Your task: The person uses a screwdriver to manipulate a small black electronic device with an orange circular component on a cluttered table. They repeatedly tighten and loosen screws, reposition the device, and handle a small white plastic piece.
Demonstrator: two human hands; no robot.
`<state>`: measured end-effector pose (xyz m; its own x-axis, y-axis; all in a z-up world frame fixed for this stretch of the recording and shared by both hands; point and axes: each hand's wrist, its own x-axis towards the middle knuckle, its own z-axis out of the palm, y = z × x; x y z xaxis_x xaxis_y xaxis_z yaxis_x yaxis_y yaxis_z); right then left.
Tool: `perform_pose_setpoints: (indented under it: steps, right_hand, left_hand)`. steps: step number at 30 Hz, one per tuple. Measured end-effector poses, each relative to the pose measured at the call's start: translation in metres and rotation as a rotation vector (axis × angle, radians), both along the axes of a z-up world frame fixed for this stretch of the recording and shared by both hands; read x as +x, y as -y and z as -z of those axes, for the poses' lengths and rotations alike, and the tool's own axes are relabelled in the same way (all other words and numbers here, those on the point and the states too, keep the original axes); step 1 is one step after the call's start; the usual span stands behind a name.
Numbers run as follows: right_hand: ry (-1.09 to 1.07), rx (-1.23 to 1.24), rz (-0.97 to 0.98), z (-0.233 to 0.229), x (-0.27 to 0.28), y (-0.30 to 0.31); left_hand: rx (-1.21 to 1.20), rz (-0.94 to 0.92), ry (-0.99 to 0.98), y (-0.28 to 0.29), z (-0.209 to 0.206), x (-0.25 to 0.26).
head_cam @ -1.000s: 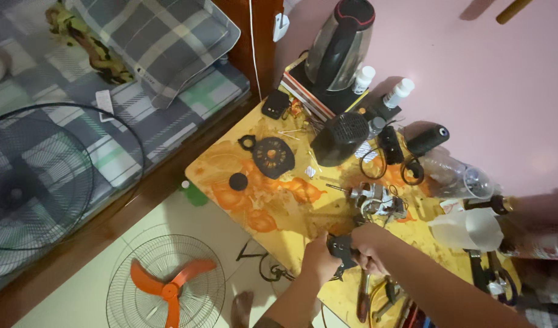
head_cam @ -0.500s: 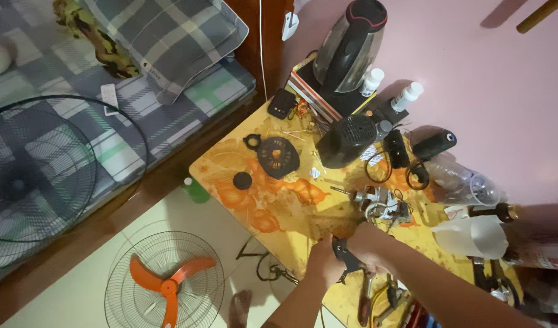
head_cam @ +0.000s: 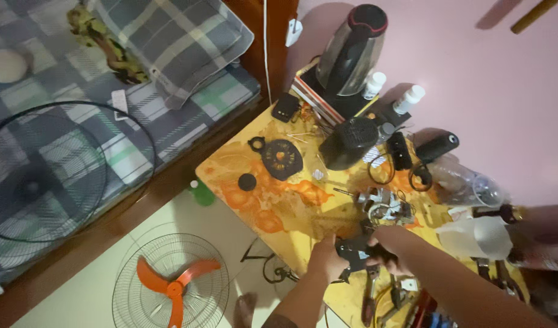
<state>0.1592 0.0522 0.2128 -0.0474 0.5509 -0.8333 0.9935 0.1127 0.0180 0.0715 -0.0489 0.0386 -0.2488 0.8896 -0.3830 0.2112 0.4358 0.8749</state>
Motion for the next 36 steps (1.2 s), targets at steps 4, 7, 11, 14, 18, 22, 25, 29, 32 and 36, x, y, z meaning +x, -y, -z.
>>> perform_pose_setpoints:
  steps: [4,7,11,14,18,22,25,29,32,36]
  right_hand:
    - [0.027,0.022,-0.214,0.000,-0.012,-0.001]
    - [0.130,0.090,-0.572,-0.010,-0.020,0.004]
    - [0.044,0.248,-0.599,-0.005,-0.029,0.021]
    - [-0.145,0.342,-0.428,0.024,-0.025,0.024]
    - [-0.225,-0.062,0.559,0.054,0.016,-0.008]
    - [-0.348,-0.236,0.728,0.064,0.060,-0.012]
    - [-0.444,-0.288,0.876,0.064,0.076,0.001]
    - [-0.435,-0.244,1.135,0.064,0.070,0.010]
    - [-0.376,-0.265,1.310,0.068,0.056,0.007]
    - [-0.310,-0.187,1.151,0.077,0.030,-0.003]
  left_hand:
    - [0.045,0.006,-0.008,-0.004,0.006,-0.003]
    - [-0.005,0.028,0.002,-0.001,0.013,-0.002]
    - [0.040,0.032,-0.029,-0.010,0.008,-0.002]
    - [0.025,0.035,0.015,-0.008,0.006,-0.002]
    - [-0.010,0.024,0.017,0.000,0.008,-0.005]
    - [-0.017,0.027,0.020,-0.003,0.010,-0.005]
    - [-0.028,0.037,0.014,-0.003,0.014,-0.002]
    - [-0.013,0.025,0.033,-0.002,0.015,-0.003]
    - [-0.021,0.031,0.061,-0.001,0.011,-0.003]
    - [0.074,0.007,-0.007,0.001,0.005,-0.005]
